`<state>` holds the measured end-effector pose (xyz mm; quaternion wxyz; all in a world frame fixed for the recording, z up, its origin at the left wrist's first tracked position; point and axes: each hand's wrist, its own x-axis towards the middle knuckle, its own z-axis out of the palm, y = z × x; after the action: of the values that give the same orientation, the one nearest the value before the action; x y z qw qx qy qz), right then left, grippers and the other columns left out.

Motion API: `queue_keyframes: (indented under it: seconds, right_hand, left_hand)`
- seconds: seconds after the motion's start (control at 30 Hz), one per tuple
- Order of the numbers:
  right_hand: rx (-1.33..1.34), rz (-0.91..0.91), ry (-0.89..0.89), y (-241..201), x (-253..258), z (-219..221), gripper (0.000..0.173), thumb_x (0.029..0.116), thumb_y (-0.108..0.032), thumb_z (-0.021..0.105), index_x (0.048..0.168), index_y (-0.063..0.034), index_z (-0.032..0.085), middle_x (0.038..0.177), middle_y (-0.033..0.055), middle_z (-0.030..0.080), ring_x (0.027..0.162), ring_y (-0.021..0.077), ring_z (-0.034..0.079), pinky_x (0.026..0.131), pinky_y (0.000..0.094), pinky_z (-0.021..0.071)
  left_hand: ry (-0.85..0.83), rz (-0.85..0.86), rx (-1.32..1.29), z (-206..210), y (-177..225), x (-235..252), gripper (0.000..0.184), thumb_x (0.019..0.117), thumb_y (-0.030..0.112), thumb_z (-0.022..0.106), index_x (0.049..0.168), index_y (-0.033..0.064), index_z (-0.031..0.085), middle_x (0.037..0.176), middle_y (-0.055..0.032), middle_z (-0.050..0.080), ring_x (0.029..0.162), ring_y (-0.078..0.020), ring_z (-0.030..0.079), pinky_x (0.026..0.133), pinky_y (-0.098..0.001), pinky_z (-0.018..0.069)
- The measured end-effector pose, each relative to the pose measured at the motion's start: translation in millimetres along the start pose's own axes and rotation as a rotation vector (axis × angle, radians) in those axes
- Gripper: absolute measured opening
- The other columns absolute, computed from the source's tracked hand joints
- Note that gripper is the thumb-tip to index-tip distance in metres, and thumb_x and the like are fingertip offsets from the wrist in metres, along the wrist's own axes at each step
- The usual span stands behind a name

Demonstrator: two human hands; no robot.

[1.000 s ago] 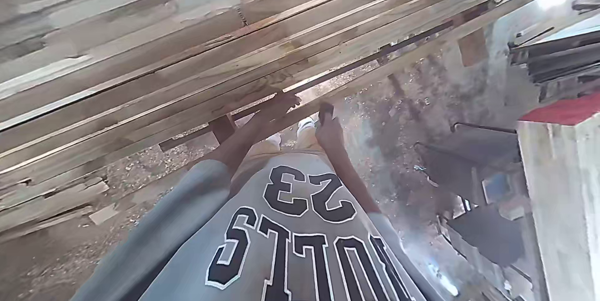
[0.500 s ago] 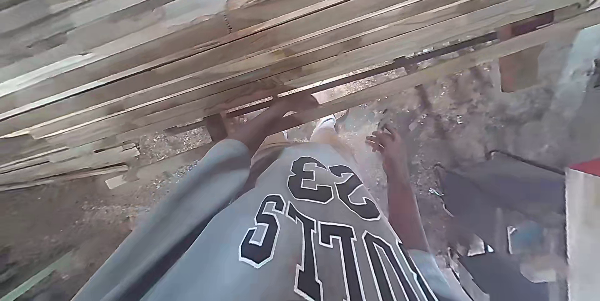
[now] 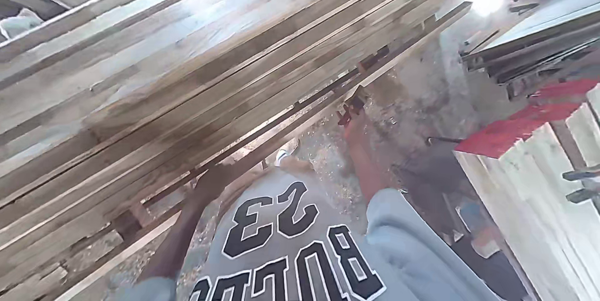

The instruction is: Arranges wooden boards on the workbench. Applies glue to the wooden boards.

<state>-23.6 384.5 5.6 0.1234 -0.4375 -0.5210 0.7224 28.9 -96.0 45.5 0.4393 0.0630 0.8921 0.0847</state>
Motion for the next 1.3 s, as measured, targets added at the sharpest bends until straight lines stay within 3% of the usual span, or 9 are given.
queue_keyframes:
  seconds: [0.07,0.23,0.37,0.5,0.63,0.9,1.03,1.17,1.3]
  right_hand:
    - [-0.014,-0.022,0.016,-5.2,5.9,13.2,0.045,0.1050,-0.017,0.056,0.148,-0.0076,0.044,0.134,0.0179,0.058,0.106,0.0286,0.065,0.085,0.0504,0.0584]
    - [0.128,-0.077,0.129,-8.3,27.1,46.8,0.029,0.1066,-0.018,0.053,0.134,-0.0075,0.052,0.093,0.0112,0.061,0.066,0.0172,0.058,0.056,0.0359,0.0527]
    - [0.105,-0.055,0.163,-10.8,13.0,66.1,0.040,0.1037,-0.010,0.054,0.143,-0.0040,0.046,0.120,0.0194,0.060,0.091,0.0231,0.062,0.072,0.0416,0.0553]
    - [0.195,-0.063,0.167,-6.5,-13.4,85.3,0.053,0.1016,-0.011,0.062,0.150,-0.0040,0.042,0.139,0.0225,0.055,0.113,0.0290,0.062,0.087,0.0476,0.0564]
    - [0.266,-0.080,0.126,-1.3,-38.4,114.1,0.053,0.1028,-0.014,0.060,0.152,-0.0061,0.039,0.139,0.0214,0.055,0.112,0.0283,0.063,0.087,0.0472,0.0577]
    - [0.036,-0.137,0.048,-15.4,-52.3,173.2,0.054,0.1052,-0.007,0.051,0.156,-0.0002,0.033,0.156,0.0245,0.040,0.141,0.0291,0.045,0.115,0.0460,0.0423]
    - [0.053,-0.079,0.003,-29.7,-51.1,190.0,0.045,0.1068,-0.010,0.049,0.150,-0.0036,0.040,0.145,0.0231,0.050,0.126,0.0290,0.056,0.102,0.0477,0.0507]
    - [0.230,0.005,-0.038,-28.3,-43.6,200.0,0.041,0.1073,-0.010,0.050,0.147,-0.0096,0.041,0.122,0.0180,0.058,0.090,0.0243,0.065,0.072,0.0409,0.0577]
    - [0.239,-0.006,-0.103,-19.9,-38.7,190.3,0.043,0.1077,-0.010,0.048,0.149,-0.0096,0.040,0.131,0.0175,0.058,0.102,0.0250,0.065,0.082,0.0420,0.0587]
  left_hand:
    - [0.067,-0.064,0.060,7.2,2.8,-6.7,0.031,0.1036,0.022,0.055,0.127,0.0046,0.066,0.124,-0.0255,0.065,0.118,-0.0451,0.063,0.096,-0.0656,0.0519]
    - [0.476,0.086,-0.029,32.1,-20.1,-23.6,0.029,0.1037,0.026,0.059,0.124,0.0094,0.071,0.121,-0.0196,0.070,0.115,-0.0410,0.067,0.096,-0.0635,0.0531]
    - [0.678,0.182,-0.064,39.1,-49.3,-33.1,0.027,0.1006,0.021,0.063,0.122,0.0096,0.074,0.128,-0.0170,0.070,0.120,-0.0403,0.066,0.100,-0.0632,0.0518]
    - [0.782,0.185,-0.008,24.7,-76.5,-53.1,0.038,0.0992,0.029,0.061,0.124,0.0034,0.072,0.116,-0.0214,0.073,0.107,-0.0429,0.071,0.092,-0.0632,0.0548]
    - [0.765,0.114,0.010,8.6,-107.4,-70.4,0.037,0.0988,0.026,0.060,0.126,0.0041,0.071,0.123,-0.0231,0.071,0.112,-0.0471,0.068,0.091,-0.0671,0.0533]
    - [0.769,0.069,0.011,-31.1,-134.1,-55.2,0.028,0.0972,0.020,0.064,0.116,0.0015,0.073,0.117,-0.0248,0.071,0.113,-0.0470,0.067,0.095,-0.0635,0.0530]
    - [0.951,0.085,0.081,-38.8,-137.2,-36.3,0.031,0.0984,0.026,0.061,0.110,0.0016,0.075,0.109,-0.0218,0.074,0.106,-0.0428,0.070,0.093,-0.0605,0.0545]
    - [1.211,0.040,-0.076,-56.7,-117.7,-25.6,0.025,0.1014,0.023,0.062,0.108,0.0030,0.076,0.114,-0.0229,0.071,0.110,-0.0430,0.068,0.097,-0.0580,0.0536]
    - [1.144,0.271,-0.066,-97.3,-83.1,3.0,0.028,0.1017,0.022,0.060,0.115,0.0018,0.075,0.120,-0.0218,0.071,0.115,-0.0395,0.068,0.101,-0.0537,0.0536]
